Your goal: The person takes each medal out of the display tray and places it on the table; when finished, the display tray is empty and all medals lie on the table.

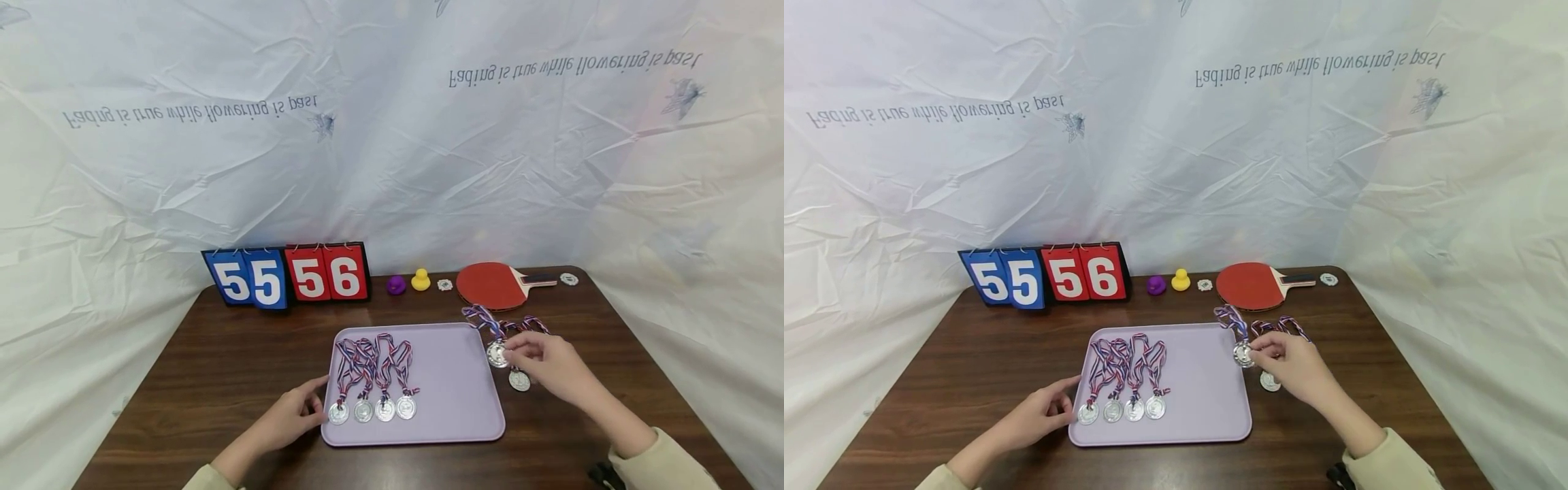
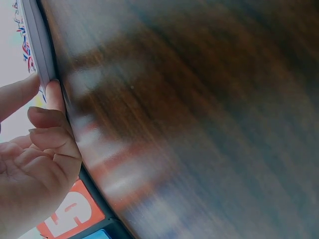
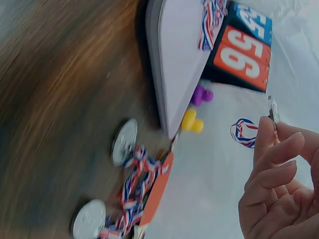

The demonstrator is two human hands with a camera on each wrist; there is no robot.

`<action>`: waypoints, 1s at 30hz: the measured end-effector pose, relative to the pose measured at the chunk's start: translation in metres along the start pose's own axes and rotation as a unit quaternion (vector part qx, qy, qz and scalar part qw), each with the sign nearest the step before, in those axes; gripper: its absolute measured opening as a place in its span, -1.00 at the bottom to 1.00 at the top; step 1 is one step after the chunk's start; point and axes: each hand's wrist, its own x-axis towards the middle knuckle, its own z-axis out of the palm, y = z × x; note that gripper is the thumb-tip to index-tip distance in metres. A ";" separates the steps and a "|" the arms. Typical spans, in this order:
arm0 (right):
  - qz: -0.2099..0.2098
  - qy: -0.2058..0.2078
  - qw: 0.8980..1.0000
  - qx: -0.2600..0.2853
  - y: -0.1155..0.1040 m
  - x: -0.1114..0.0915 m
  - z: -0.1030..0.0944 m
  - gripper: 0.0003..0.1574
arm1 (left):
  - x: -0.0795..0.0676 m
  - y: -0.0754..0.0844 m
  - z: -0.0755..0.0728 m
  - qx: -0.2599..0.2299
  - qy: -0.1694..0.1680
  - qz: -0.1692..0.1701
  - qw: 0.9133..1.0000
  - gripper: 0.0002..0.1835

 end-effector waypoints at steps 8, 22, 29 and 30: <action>0.006 0.047 0.997 -0.061 0.016 -0.011 -0.030 -0.66 | 0.001 -0.001 0.001 0.003 -0.001 0.004 1.000 -0.37; 0.041 0.072 0.994 -0.070 0.053 -0.024 -0.074 -0.56 | 0.001 0.000 0.000 -0.004 -0.001 0.005 1.000 -0.37; 0.057 0.047 0.995 -0.068 0.075 -0.022 -0.087 -0.49 | 0.000 0.001 0.000 -0.010 -0.003 0.005 1.000 -0.36; 0.060 0.044 0.995 -0.069 0.078 -0.022 -0.089 -0.48 | 0.000 0.001 0.000 -0.011 -0.003 0.004 1.000 -0.36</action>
